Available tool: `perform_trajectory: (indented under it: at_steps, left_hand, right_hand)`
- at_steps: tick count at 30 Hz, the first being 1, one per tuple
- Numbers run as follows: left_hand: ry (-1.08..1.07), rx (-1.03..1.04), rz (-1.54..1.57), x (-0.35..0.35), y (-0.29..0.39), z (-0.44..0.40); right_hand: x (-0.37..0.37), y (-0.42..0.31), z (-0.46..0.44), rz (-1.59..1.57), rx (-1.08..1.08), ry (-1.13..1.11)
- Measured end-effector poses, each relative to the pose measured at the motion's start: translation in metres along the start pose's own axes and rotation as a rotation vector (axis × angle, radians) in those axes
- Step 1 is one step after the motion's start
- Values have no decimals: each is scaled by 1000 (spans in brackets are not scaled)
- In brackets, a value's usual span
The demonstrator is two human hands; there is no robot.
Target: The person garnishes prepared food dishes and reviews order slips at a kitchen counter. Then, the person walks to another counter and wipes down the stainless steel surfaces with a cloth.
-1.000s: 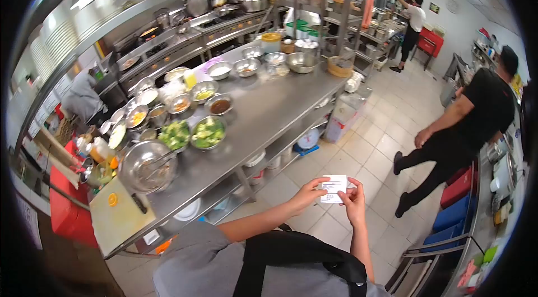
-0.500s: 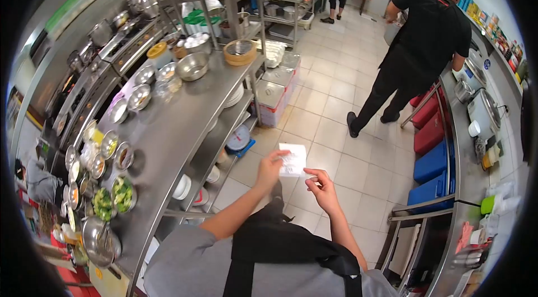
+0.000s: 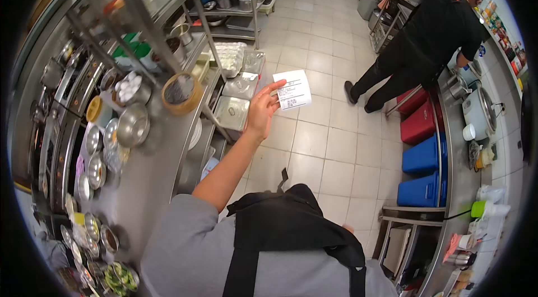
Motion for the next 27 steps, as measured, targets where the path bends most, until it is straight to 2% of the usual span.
perform_trajectory:
  at_steps: [2, 4, 5, 10, 13, 15, 17, 18, 19, 20, 21, 22, 23, 25, 27]
  left_hand:
    - [-16, -5, 33, 2, -5, -50]
    - [-22, 0, 66, -1, -10, -100]
    - [-25, -8, 74, -3, -15, -124]
    - [35, 11, 108, -31, -32, -244]
    - [89, -16, 54, -41, -22, -318]
    - [141, -15, 51, -51, -13, -369]
    - [140, 23, 46, -67, -9, -413]
    - [204, 57, 28, -73, -4, -429]
    - [268, 90, 14, -79, 0, -443]
    - [269, 91, 48, -91, -5, -457]
    - [271, 105, 55, -99, -9, -473]
    - [310, 105, 30, -109, -12, -488]
    - [350, 104, 1, -121, -15, -505]
    - [358, 143, 62, -144, -19, -544]
    - [463, 248, -84, -165, -8, -585]
  right_hand:
    - [24, 21, 2, -341, 263, -180]
    - [19, 25, -11, -701, 496, -224]
    - [11, 22, -27, -769, 540, -234]
    - [-70, 31, -159, -791, 498, -260]
    - [-157, 56, -269, -743, 410, -199]
    - [-232, 80, -375, -673, 299, -80]
    - [-337, 90, -511, -714, 174, 130]
    - [-413, 71, -566, -959, 184, 169]
    - [-528, 11, -582, -1010, 97, 95]
    - [-625, -51, -599, -1084, -159, 229]
    - [-695, -102, -631, -1234, -302, 269]
    - [-776, -163, -631, -1122, -389, 216]
    - [-844, -226, -611, -1225, -554, 170]
    - [-940, -332, -584, -1155, -835, 32]
    - [-990, -407, -573, -1199, -1051, -50]
Point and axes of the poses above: each hand's wrist, its own z-axis away from the middle knuckle, its own x-axis out of the palm, y = z × x, the point moved 7 cm from there along -z, towards the middle knuckle, and after that the axes turned 4 degrees about -y, right-handed, at the moved point
